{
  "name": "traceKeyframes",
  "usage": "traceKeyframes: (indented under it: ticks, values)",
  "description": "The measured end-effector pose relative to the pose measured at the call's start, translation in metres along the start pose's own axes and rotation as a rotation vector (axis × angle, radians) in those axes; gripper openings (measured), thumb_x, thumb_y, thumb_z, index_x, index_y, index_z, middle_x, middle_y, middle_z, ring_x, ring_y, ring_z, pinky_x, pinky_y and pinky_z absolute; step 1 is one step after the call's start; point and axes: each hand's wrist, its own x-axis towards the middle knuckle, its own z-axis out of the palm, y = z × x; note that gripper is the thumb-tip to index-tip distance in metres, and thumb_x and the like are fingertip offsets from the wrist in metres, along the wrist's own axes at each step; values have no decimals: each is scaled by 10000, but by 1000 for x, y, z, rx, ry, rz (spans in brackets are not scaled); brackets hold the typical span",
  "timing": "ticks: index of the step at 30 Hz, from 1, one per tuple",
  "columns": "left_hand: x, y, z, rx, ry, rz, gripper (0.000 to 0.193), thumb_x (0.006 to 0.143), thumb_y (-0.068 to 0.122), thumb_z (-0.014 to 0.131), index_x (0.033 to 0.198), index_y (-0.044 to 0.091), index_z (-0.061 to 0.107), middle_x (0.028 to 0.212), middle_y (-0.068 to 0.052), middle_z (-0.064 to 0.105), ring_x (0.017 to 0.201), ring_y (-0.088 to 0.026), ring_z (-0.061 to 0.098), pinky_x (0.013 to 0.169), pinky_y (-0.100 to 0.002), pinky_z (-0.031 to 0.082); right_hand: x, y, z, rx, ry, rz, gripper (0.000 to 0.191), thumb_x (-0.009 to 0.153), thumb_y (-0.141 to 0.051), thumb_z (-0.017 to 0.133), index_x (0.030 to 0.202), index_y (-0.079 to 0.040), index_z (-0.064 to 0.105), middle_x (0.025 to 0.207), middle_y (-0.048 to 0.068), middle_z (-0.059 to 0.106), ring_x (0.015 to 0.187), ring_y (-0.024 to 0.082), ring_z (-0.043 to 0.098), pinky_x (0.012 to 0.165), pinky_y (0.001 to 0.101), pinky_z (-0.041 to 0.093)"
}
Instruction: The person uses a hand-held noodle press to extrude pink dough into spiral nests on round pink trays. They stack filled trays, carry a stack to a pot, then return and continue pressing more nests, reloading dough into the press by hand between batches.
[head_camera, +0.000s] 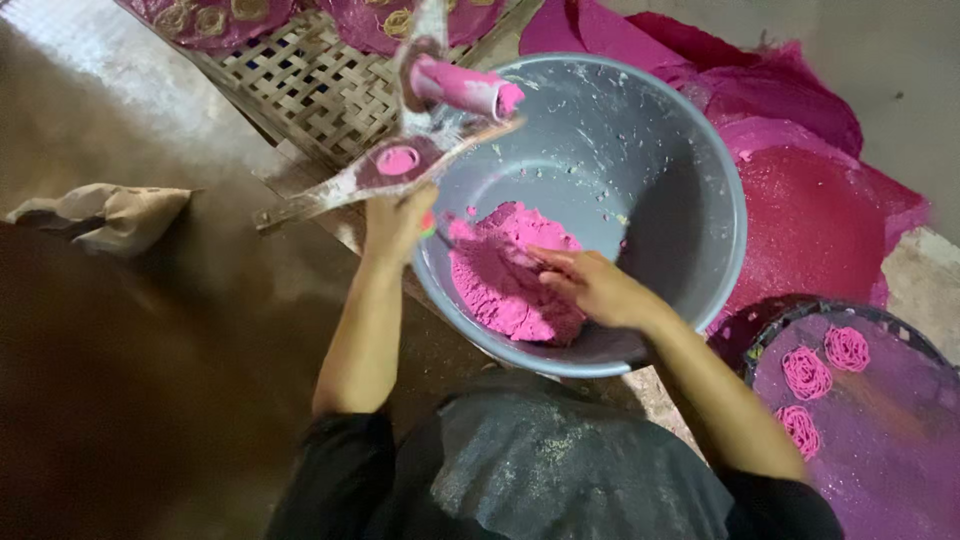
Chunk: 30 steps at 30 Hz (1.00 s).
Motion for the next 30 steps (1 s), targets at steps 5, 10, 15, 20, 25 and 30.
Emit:
traceKeyframes:
  ticks: [5, 10, 15, 20, 25, 30]
  values:
    - [-68, -21, 80, -843, -670, -119, 292, 826, 58, 707, 1111, 29, 652, 971, -69, 642, 839, -141, 616, 702, -293, 532, 20, 0, -9, 1185, 232, -534, 820, 1079, -501, 587, 1674, -367, 39, 1793, 85, 167, 1627, 311, 364, 1294, 500, 477]
    - [-91, -15, 97, -630, -826, -206, 463, 841, 131, 840, 1246, 11, 649, 1085, -59, 674, 988, -166, 645, 864, -349, 557, -7, -28, -36, 1437, 238, -406, 868, 1123, -503, 581, 1705, -41, 132, 1409, 376, 469, 1079, 451, 681, 901, 510, 613]
    - [-68, 39, 61, 232, -743, 216, 544, 843, 312, 853, 1282, 83, 629, 1207, -65, 719, 1108, -164, 697, 964, -358, 571, -28, -50, -80, 499, 238, -519, 750, 1111, -382, 609, 1693, -222, 164, 1600, 260, 478, 1207, 372, 696, 1000, 449, 625]
    - [-71, 66, 58, 372, -716, 209, 512, 746, 247, 859, 1205, 102, 684, 1122, -84, 769, 1027, -180, 740, 908, -347, 594, -44, -56, -65, -275, 349, -873, 581, 1010, -291, 669, 1539, -220, 439, 1435, 236, 602, 1253, 366, 688, 980, 428, 620]
    - [-84, 54, 69, 414, -767, 321, 546, 795, 203, 827, 1295, 96, 632, 1246, -95, 698, 1147, -206, 660, 986, -363, 537, -61, -75, -46, -301, 381, -729, 539, 986, -307, 658, 1491, -151, 551, 1486, 187, 599, 1336, 385, 647, 1015, 424, 586]
    - [-89, 53, 73, 323, -708, 329, 607, 798, 162, 832, 1344, 86, 579, 1300, -100, 636, 1212, -211, 618, 1034, -369, 522, -95, -68, -43, -67, 524, -644, 751, 1045, -416, 613, 1566, 13, 283, 1588, 294, 338, 1521, 422, 319, 1287, 493, 273]
